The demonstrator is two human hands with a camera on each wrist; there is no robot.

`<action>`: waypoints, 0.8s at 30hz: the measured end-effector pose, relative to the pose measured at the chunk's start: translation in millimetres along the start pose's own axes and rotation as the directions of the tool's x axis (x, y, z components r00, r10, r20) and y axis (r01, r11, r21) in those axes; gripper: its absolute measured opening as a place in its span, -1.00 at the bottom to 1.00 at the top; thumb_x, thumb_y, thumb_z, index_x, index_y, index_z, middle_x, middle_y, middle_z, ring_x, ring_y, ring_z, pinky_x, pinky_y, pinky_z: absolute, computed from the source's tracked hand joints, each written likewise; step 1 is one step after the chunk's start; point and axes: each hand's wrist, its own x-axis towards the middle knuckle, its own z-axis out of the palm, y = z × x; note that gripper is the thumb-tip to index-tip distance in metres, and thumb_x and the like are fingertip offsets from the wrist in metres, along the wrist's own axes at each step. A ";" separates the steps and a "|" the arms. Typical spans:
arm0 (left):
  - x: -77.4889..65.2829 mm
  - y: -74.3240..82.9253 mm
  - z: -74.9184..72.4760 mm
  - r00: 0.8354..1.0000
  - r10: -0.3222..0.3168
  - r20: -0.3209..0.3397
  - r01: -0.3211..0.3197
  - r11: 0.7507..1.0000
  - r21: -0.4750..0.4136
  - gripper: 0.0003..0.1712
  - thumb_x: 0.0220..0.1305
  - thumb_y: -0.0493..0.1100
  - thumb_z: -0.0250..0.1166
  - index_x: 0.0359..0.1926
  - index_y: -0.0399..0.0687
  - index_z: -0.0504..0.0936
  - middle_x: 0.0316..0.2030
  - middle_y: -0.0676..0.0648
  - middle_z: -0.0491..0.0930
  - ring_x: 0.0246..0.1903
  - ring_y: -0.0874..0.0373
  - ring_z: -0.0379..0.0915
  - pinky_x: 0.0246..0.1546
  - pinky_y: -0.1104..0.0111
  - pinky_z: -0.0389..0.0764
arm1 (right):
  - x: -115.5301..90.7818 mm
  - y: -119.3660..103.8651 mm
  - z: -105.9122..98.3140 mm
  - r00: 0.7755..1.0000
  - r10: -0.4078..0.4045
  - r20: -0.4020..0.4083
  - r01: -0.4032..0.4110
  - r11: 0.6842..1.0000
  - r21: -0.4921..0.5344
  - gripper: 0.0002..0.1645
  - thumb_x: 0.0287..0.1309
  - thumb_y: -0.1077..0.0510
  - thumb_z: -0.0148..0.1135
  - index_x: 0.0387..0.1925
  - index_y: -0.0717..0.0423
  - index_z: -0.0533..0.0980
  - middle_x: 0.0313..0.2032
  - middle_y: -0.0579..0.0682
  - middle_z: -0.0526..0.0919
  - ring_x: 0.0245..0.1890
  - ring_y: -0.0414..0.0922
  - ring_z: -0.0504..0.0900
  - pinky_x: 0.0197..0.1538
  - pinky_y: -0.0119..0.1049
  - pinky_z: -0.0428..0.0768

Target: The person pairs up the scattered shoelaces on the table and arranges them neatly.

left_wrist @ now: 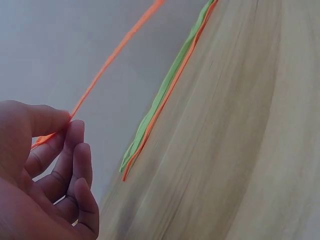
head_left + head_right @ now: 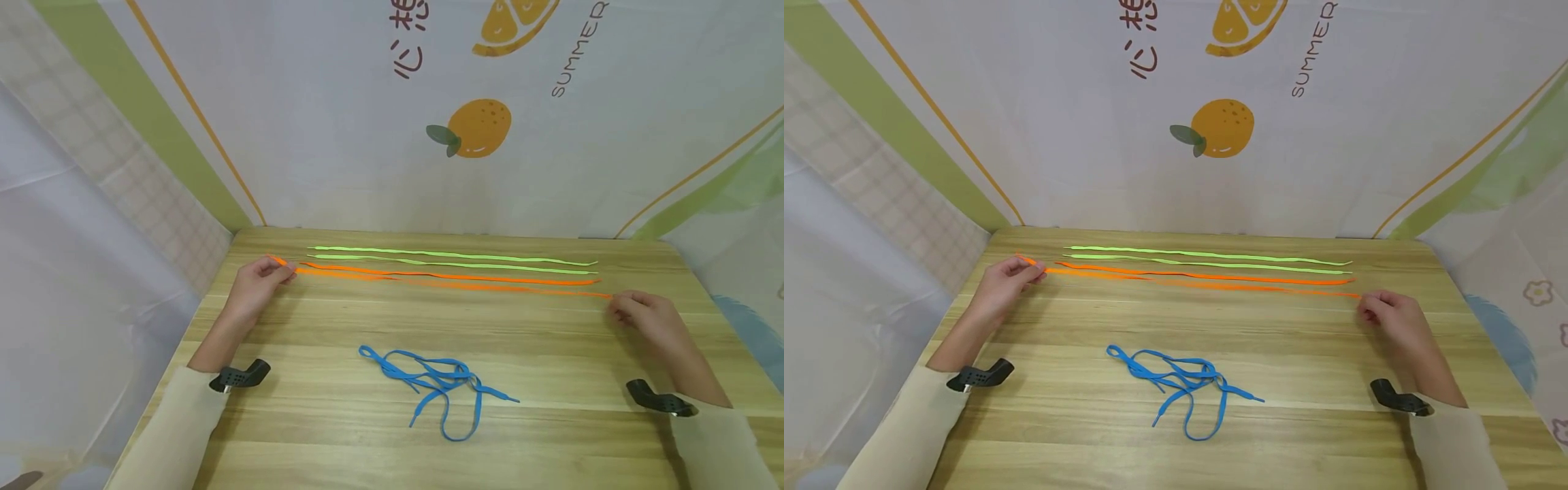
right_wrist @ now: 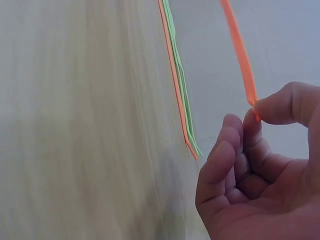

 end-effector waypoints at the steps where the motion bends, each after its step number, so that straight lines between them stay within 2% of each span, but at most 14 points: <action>1: 0.4 -0.2 0.2 1.000 0.002 0.002 -0.002 1.000 0.006 -0.60 0.63 -0.03 0.34 0.03 -0.37 0.65 -0.19 0.07 0.78 0.00 0.02 0.67 0.29 0.10 0.52 | 0.5 0.5 -1.5 1.000 0.005 -0.007 -0.005 1.000 0.012 -0.63 0.68 0.07 0.14 -0.14 0.25 0.72 -0.29 -0.34 0.70 -0.25 -0.33 0.64 -0.15 -0.53 0.64; 5: 0.9 0.7 1.4 1.000 0.003 -0.004 -0.003 1.000 0.016 -0.52 0.61 0.00 0.36 0.15 -0.40 0.67 -0.16 0.06 0.79 -0.02 0.05 0.67 0.24 0.17 0.55 | 3.6 3.1 -7.0 0.999 0.011 -0.031 -0.011 1.000 0.016 -0.66 0.66 0.06 0.16 -0.15 0.20 0.73 -0.30 -0.35 0.70 -0.26 -0.34 0.63 -0.17 -0.52 0.63; 9: 1.0 2.3 2.8 1.000 0.014 -0.021 -0.014 1.000 0.017 -0.53 0.58 -0.02 0.40 0.16 -0.38 0.71 -0.16 0.06 0.79 -0.05 0.08 0.67 0.14 0.27 0.58 | 7.5 5.9 -11.7 0.998 0.030 -0.058 -0.030 1.000 0.005 -0.66 0.64 0.07 0.15 -0.17 0.17 0.73 -0.33 -0.36 0.69 -0.29 -0.36 0.62 -0.20 -0.52 0.63; 13: 1.8 2.6 3.3 1.000 0.023 -0.019 -0.022 0.998 0.055 -0.59 0.57 -0.07 0.39 0.14 -0.37 0.74 -0.02 -0.04 0.79 0.01 0.06 0.62 0.11 0.31 0.56 | 11.8 6.0 -15.0 0.995 0.057 -0.079 -0.061 0.997 -0.049 -0.60 0.63 0.05 0.13 -0.08 0.32 0.68 -0.35 -0.36 0.68 -0.32 -0.36 0.63 -0.22 -0.50 0.65; 16: 3.6 1.9 3.3 1.000 0.027 -0.012 -0.025 0.990 0.136 -0.63 0.56 -0.11 0.37 0.13 -0.34 0.77 0.11 -0.18 0.76 0.12 0.00 0.57 0.13 0.26 0.50 | 15.0 5.8 -17.1 0.993 0.070 -0.092 -0.083 0.986 -0.142 -0.50 0.61 0.01 0.10 0.03 0.44 0.64 -0.34 -0.36 0.66 -0.33 -0.37 0.61 -0.25 -0.48 0.62; 20: 6.7 2.3 3.7 0.999 0.041 0.002 -0.040 0.957 0.288 -0.65 0.57 -0.08 0.35 0.11 -0.27 0.80 0.15 -0.28 0.75 0.21 -0.16 0.57 0.19 0.08 0.47 | 19.1 6.0 -18.0 0.993 0.073 -0.097 -0.097 0.958 -0.271 -0.45 0.59 -0.04 0.10 0.10 0.42 0.64 -0.29 -0.26 0.67 -0.28 -0.31 0.57 -0.24 -0.45 0.53; 24: 10.2 3.8 5.6 0.996 0.080 0.028 -0.084 0.905 0.416 -0.65 0.56 -0.05 0.35 0.07 -0.25 0.82 0.12 -0.31 0.76 0.20 -0.26 0.60 0.21 -0.09 0.51 | 24.2 6.4 -15.9 0.994 0.062 -0.087 -0.090 0.927 -0.365 -0.41 0.59 -0.09 0.10 0.12 0.40 0.64 -0.12 0.12 0.72 -0.11 -0.03 0.58 -0.15 -0.31 0.49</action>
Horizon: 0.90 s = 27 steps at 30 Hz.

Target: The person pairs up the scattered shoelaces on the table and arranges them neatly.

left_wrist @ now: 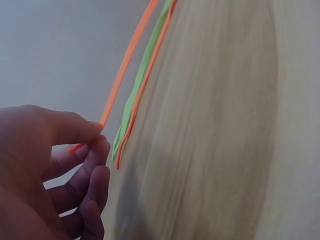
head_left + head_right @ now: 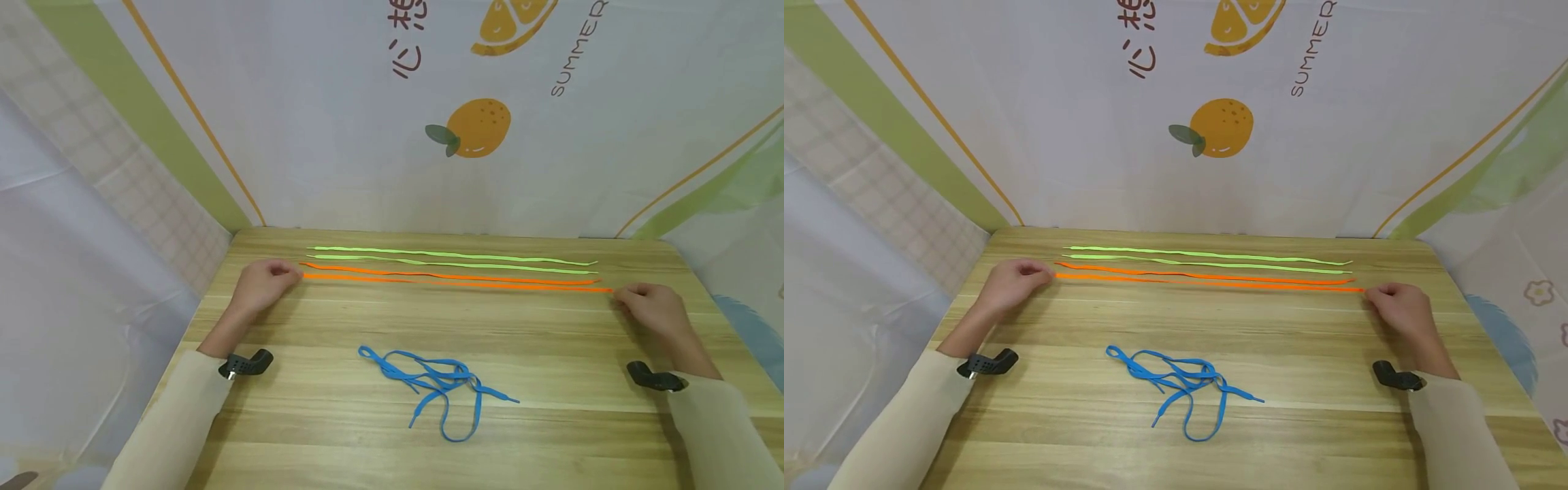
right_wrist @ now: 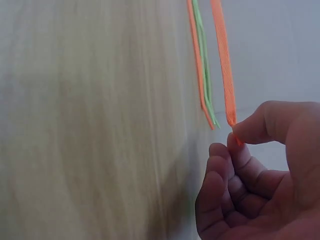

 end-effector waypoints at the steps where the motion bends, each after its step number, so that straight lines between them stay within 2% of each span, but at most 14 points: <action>1: 1.5 0.2 0.4 1.000 0.012 0.002 -0.012 0.999 0.030 -0.65 0.56 -0.05 0.35 0.06 -0.25 0.82 0.10 -0.31 0.76 0.17 -0.27 0.61 0.19 -0.10 0.52 | 1.5 0.1 0.5 1.000 -0.009 0.002 0.009 1.000 -0.021 -0.38 0.59 -0.10 0.09 0.14 0.42 0.64 -0.05 0.23 0.72 -0.05 0.07 0.59 -0.13 -0.26 0.48; 4: 6.4 0.5 1.3 1.000 0.027 0.012 -0.028 0.994 0.101 -0.65 0.54 -0.03 0.35 0.03 -0.22 0.83 0.04 -0.28 0.78 0.07 -0.23 0.63 0.08 -0.04 0.55 | 6.7 1.0 2.4 0.999 -0.036 -0.005 0.035 0.996 -0.079 -0.35 0.57 -0.10 0.11 0.16 0.47 0.63 0.09 0.44 0.67 0.02 0.25 0.60 -0.11 -0.15 0.49; 10: 16.2 0.5 2.0 0.999 0.021 0.039 -0.027 0.984 0.174 -0.68 0.48 -0.03 0.35 -0.04 -0.19 0.83 -0.12 -0.19 0.79 -0.17 -0.10 0.59 -0.21 0.17 0.49 | 13.8 1.1 4.7 0.998 -0.069 -0.006 0.068 0.989 -0.134 -0.35 0.57 -0.09 0.15 0.14 0.50 0.64 0.03 0.44 0.72 0.02 0.36 0.64 -0.11 -0.09 0.52; 17: 22.4 0.5 3.6 0.998 0.028 0.059 -0.042 0.968 0.246 -0.68 0.45 -0.01 0.39 -0.08 -0.19 0.83 -0.16 -0.19 0.81 -0.20 -0.12 0.66 -0.26 0.16 0.56 | 13.8 -0.7 4.2 0.998 -0.069 0.007 0.069 0.988 -0.139 -0.34 0.55 -0.12 0.21 0.13 0.49 0.65 0.10 0.48 0.69 0.07 0.43 0.62 -0.09 -0.04 0.54; 27: 25.4 0.9 5.8 0.997 0.014 0.074 -0.033 0.962 0.272 -0.68 0.44 0.03 0.42 -0.13 -0.16 0.82 -0.17 -0.18 0.80 -0.24 -0.12 0.66 -0.34 0.16 0.54 | 12.8 -2.2 4.9 0.997 -0.080 -0.004 0.078 0.989 -0.128 -0.40 0.51 -0.11 0.27 0.07 0.43 0.70 0.03 0.39 0.74 0.05 0.37 0.64 -0.09 -0.09 0.52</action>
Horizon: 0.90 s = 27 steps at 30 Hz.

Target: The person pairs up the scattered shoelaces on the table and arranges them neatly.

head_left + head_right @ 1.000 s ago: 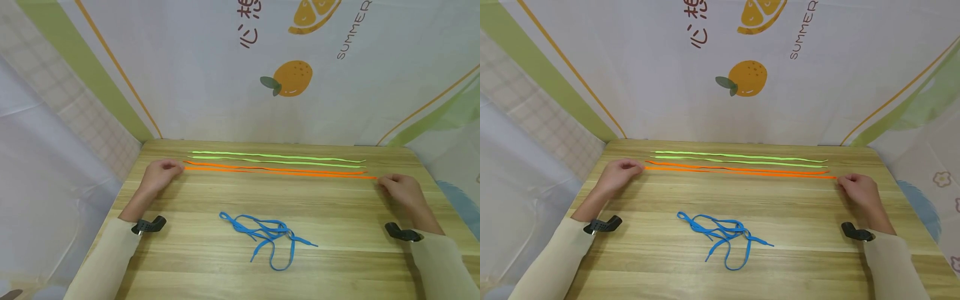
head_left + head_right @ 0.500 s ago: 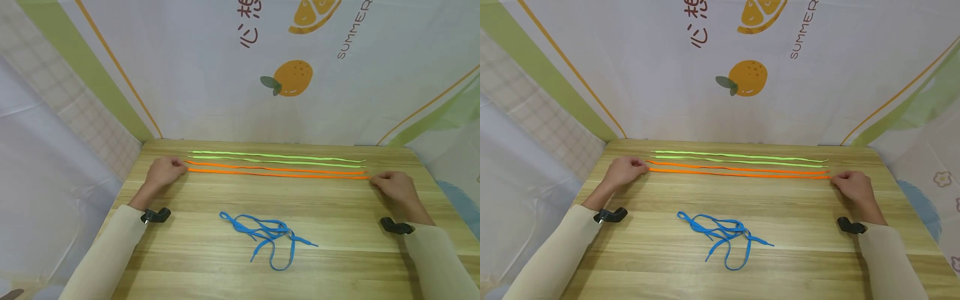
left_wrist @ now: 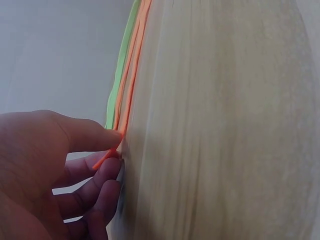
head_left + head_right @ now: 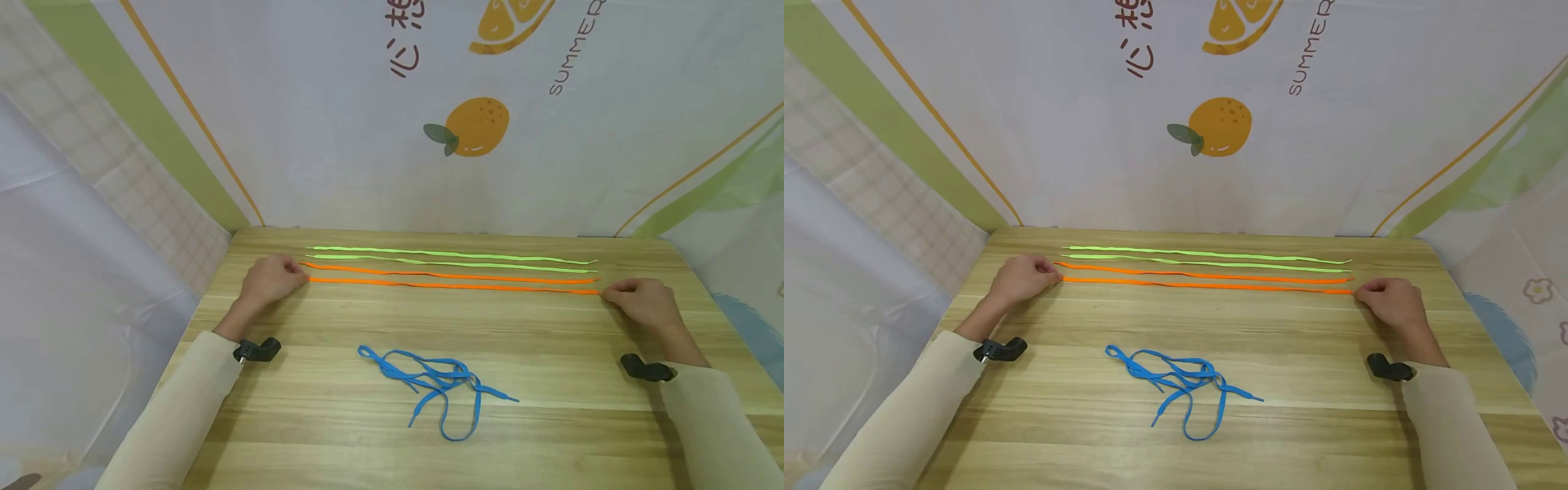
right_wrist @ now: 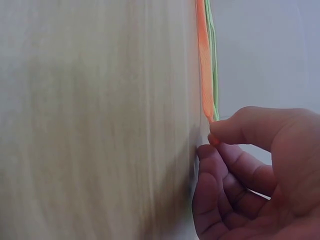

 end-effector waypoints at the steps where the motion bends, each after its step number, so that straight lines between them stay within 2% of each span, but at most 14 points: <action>1: -0.2 0.1 -0.8 1.000 0.000 0.001 0.000 1.000 0.001 -0.67 0.44 0.04 0.42 -0.12 -0.16 0.81 -0.17 -0.19 0.80 -0.24 -0.12 0.66 -0.34 0.15 0.54 | -0.1 -0.2 -0.4 1.000 -0.002 0.000 0.002 1.000 -0.001 -0.40 0.51 -0.11 0.27 0.07 0.43 0.70 0.04 0.41 0.74 0.06 0.39 0.64 -0.09 -0.08 0.52; 12: -9.6 -6.0 -8.0 1.000 -0.023 0.005 0.023 1.000 -0.003 -0.60 0.46 0.11 0.38 -0.04 -0.15 0.79 -0.06 -0.20 0.78 -0.10 -0.19 0.66 -0.17 0.07 0.56 | -5.6 0.0 -2.9 1.000 -0.009 -0.006 0.009 1.000 -0.005 -0.39 0.55 -0.13 0.27 0.12 0.41 0.68 0.12 0.45 0.70 0.14 0.46 0.59 -0.04 0.01 0.52; 17: -13.1 -5.4 -11.8 1.000 -0.028 -0.005 0.028 0.999 -0.017 -0.59 0.46 0.10 0.39 0.00 -0.17 0.79 -0.01 -0.25 0.78 -0.04 -0.23 0.68 -0.10 -0.02 0.60 | -10.4 -2.9 -3.5 0.998 -0.020 -0.054 0.020 1.000 -0.001 -0.43 0.55 -0.09 0.24 0.11 0.40 0.67 0.07 0.43 0.72 0.07 0.40 0.62 -0.10 -0.06 0.49; 19: -14.5 -4.1 -13.4 1.000 -0.025 -0.015 0.024 0.999 -0.025 -0.57 0.47 0.10 0.38 0.02 -0.19 0.78 0.01 -0.27 0.78 -0.01 -0.25 0.68 -0.08 -0.04 0.60 | -12.6 -5.9 -3.6 0.997 -0.018 -0.081 0.019 1.000 0.007 -0.46 0.55 -0.08 0.22 0.10 0.36 0.68 0.04 0.41 0.73 0.00 0.29 0.64 -0.14 -0.12 0.49; 22: -17.5 0.5 -14.0 0.999 -0.009 -0.046 0.008 0.999 -0.037 -0.57 0.49 0.08 0.37 0.02 -0.22 0.77 -0.01 -0.27 0.78 -0.02 -0.24 0.70 -0.09 -0.02 0.62 | -15.6 -13.8 -2.6 0.992 -0.032 -0.121 0.035 0.999 0.026 -0.51 0.53 -0.07 0.24 0.07 0.31 0.70 -0.01 0.34 0.75 -0.15 -0.01 0.64 -0.23 -0.26 0.50; 25: -21.8 9.5 -12.5 0.997 0.020 -0.079 -0.025 0.997 -0.068 -0.59 0.51 0.06 0.35 0.01 -0.23 0.78 -0.08 -0.25 0.79 -0.11 -0.19 0.71 -0.20 0.07 0.63 | -18.3 -25.3 -0.4 0.985 -0.078 -0.151 0.085 0.995 0.042 -0.55 0.49 -0.04 0.32 0.03 0.30 0.72 -0.09 0.27 0.78 -0.27 -0.35 0.54 -0.32 -0.40 0.49; 27: -24.7 17.3 -10.3 0.994 0.044 -0.097 -0.053 0.994 -0.095 -0.62 0.50 0.03 0.35 -0.01 -0.21 0.79 -0.12 -0.21 0.80 -0.19 -0.12 0.71 -0.28 0.15 0.61 | -21.2 -35.1 2.4 0.979 -0.120 -0.167 0.130 0.990 0.051 -0.60 0.46 0.00 0.38 0.00 0.30 0.74 -0.15 0.23 0.80 -0.34 -0.50 0.48 -0.34 -0.44 0.48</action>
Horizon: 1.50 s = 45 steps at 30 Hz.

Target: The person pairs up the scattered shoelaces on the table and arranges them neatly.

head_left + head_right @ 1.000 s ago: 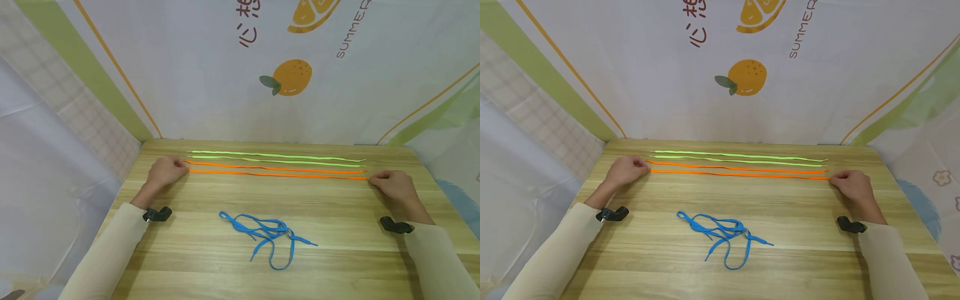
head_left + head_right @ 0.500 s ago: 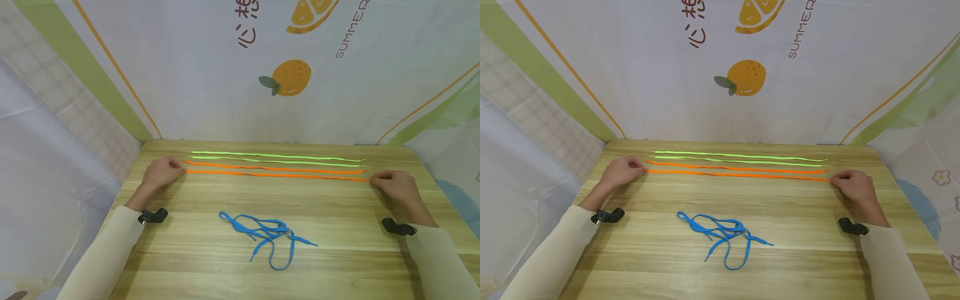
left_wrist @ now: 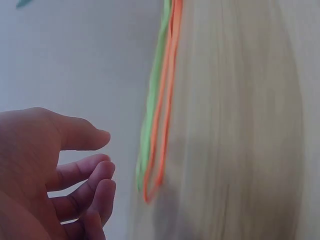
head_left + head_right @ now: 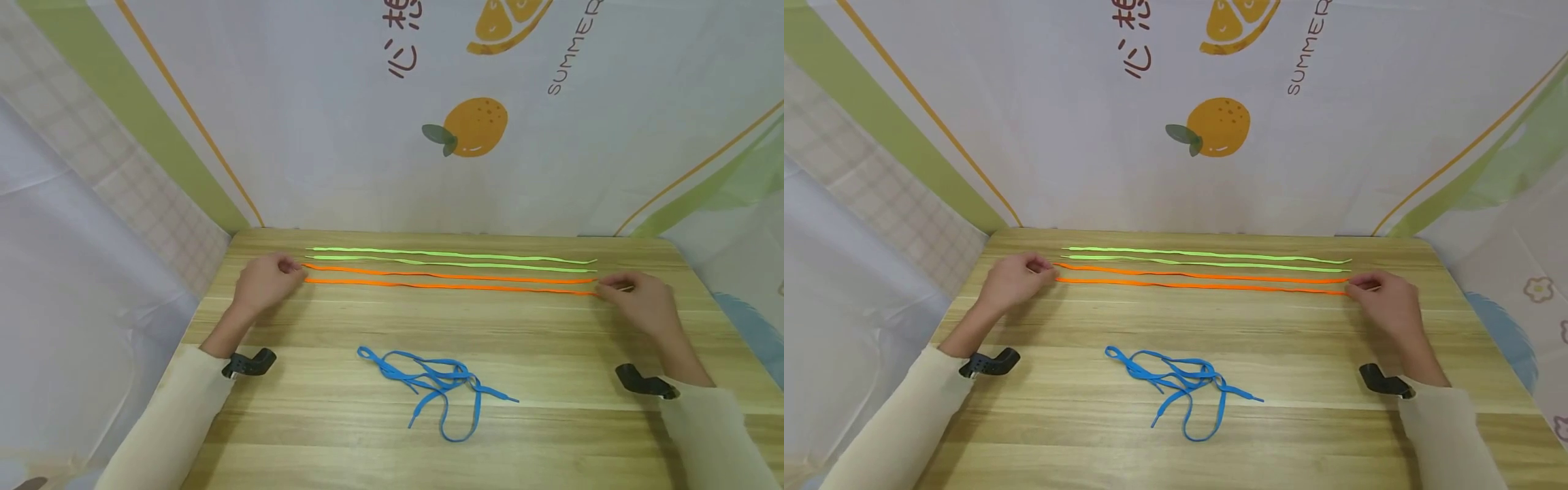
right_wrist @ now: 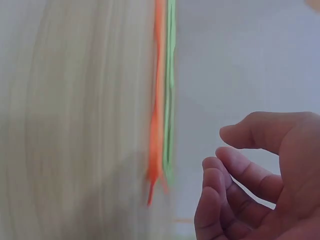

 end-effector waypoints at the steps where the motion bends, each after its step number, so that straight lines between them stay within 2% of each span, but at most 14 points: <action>1: -1.6 4.6 1.4 1.000 0.013 -0.007 -0.013 1.000 -0.013 -0.65 0.49 0.02 0.36 -0.03 -0.20 0.80 -0.15 -0.19 0.80 -0.23 -0.09 0.70 -0.31 0.18 0.59 | -1.4 -5.6 1.5 1.000 -0.023 -0.003 0.023 1.000 0.007 -0.62 0.45 0.03 0.39 -0.02 0.31 0.74 -0.17 0.22 0.80 -0.36 -0.54 0.46 -0.35 -0.45 0.48; 4: -6.9 20.5 5.8 0.998 0.062 -0.017 -0.062 0.997 -0.044 -0.71 0.47 -0.03 0.38 -0.06 -0.17 0.81 -0.21 -0.13 0.79 -0.28 -0.02 0.69 -0.34 0.21 0.57 | -6.9 -24.0 6.9 0.997 -0.080 -0.003 0.080 0.996 0.027 -0.68 0.45 0.08 0.42 -0.04 0.30 0.75 -0.19 0.19 0.80 -0.36 -0.57 0.47 -0.33 -0.47 0.49; 12: -21.6 60.9 16.2 0.984 0.176 0.016 -0.175 0.983 -0.048 -0.81 0.43 -0.05 0.43 -0.13 -0.07 0.81 -0.31 0.06 0.74 -0.28 0.07 0.69 -0.29 0.19 0.59 | -22.8 -69.9 21.5 0.977 -0.212 0.033 0.208 0.975 0.078 -0.82 0.41 0.12 0.48 -0.11 0.17 0.75 -0.26 0.03 0.79 -0.35 -0.40 0.61 -0.31 -0.40 0.55; 16: -28.7 78.8 24.0 0.968 0.246 0.050 -0.244 0.969 -0.048 -0.89 0.40 -0.08 0.46 -0.19 -0.01 0.82 -0.36 0.12 0.72 -0.34 0.15 0.64 -0.31 0.20 0.60 | -28.4 -90.6 31.2 0.956 -0.286 0.061 0.279 0.955 0.100 -0.88 0.36 0.15 0.50 -0.16 0.11 0.76 -0.34 -0.12 0.75 -0.36 -0.32 0.64 -0.34 -0.36 0.55; 22: -38.3 100.7 43.0 0.938 0.324 0.126 -0.323 0.946 -0.027 -0.92 0.39 -0.08 0.49 -0.25 0.06 0.81 -0.40 0.19 0.68 -0.38 0.26 0.58 -0.33 0.25 0.60 | -37.4 -117.4 49.5 0.914 -0.388 0.116 0.376 0.919 0.118 -0.88 0.31 0.21 0.52 -0.14 0.14 0.76 -0.32 -0.15 0.76 -0.35 -0.17 0.68 -0.36 -0.30 0.59; 31: -49.8 115.0 73.7 0.872 0.415 0.259 -0.421 0.906 -0.037 -0.94 0.36 -0.10 0.56 -0.25 0.08 0.84 -0.40 0.23 0.67 -0.41 0.31 0.55 -0.41 0.36 0.59 | -50.8 -149.3 73.6 0.861 -0.474 0.187 0.443 0.877 0.185 -0.89 0.28 0.28 0.52 -0.16 0.13 0.76 -0.29 -0.21 0.73 -0.33 -0.23 0.66 -0.25 -0.27 0.66; 36: -55.5 117.8 85.7 0.835 0.432 0.341 -0.455 0.891 -0.016 -0.95 0.35 -0.16 0.56 -0.27 0.09 0.84 -0.37 0.20 0.66 -0.34 0.27 0.56 -0.31 0.34 0.61 | -55.2 -159.7 85.9 0.835 -0.498 0.235 0.454 0.864 0.218 -0.88 0.24 0.31 0.53 -0.20 0.12 0.75 -0.32 -0.24 0.72 -0.34 -0.24 0.64 -0.26 -0.29 0.64; 40: -59.0 118.6 94.0 0.822 0.406 0.399 -0.448 0.894 0.013 -0.93 0.33 -0.19 0.58 -0.27 0.08 0.84 -0.36 0.18 0.64 -0.32 0.25 0.53 -0.27 0.30 0.60 | -58.1 -166.6 96.1 0.814 -0.507 0.282 0.456 0.860 0.229 -0.87 0.23 0.33 0.54 -0.22 0.11 0.75 -0.33 -0.26 0.71 -0.33 -0.24 0.65 -0.23 -0.28 0.68; 45: -60.4 118.0 102.4 0.809 0.408 0.423 -0.463 0.886 0.031 -0.94 0.32 -0.19 0.60 -0.29 0.03 0.85 -0.41 0.18 0.63 -0.38 0.27 0.49 -0.32 0.32 0.56 | -60.1 -174.7 105.7 0.776 -0.537 0.330 0.476 0.843 0.251 -0.86 0.23 0.33 0.56 -0.20 0.13 0.75 -0.31 -0.22 0.73 -0.32 -0.23 0.68 -0.19 -0.25 0.72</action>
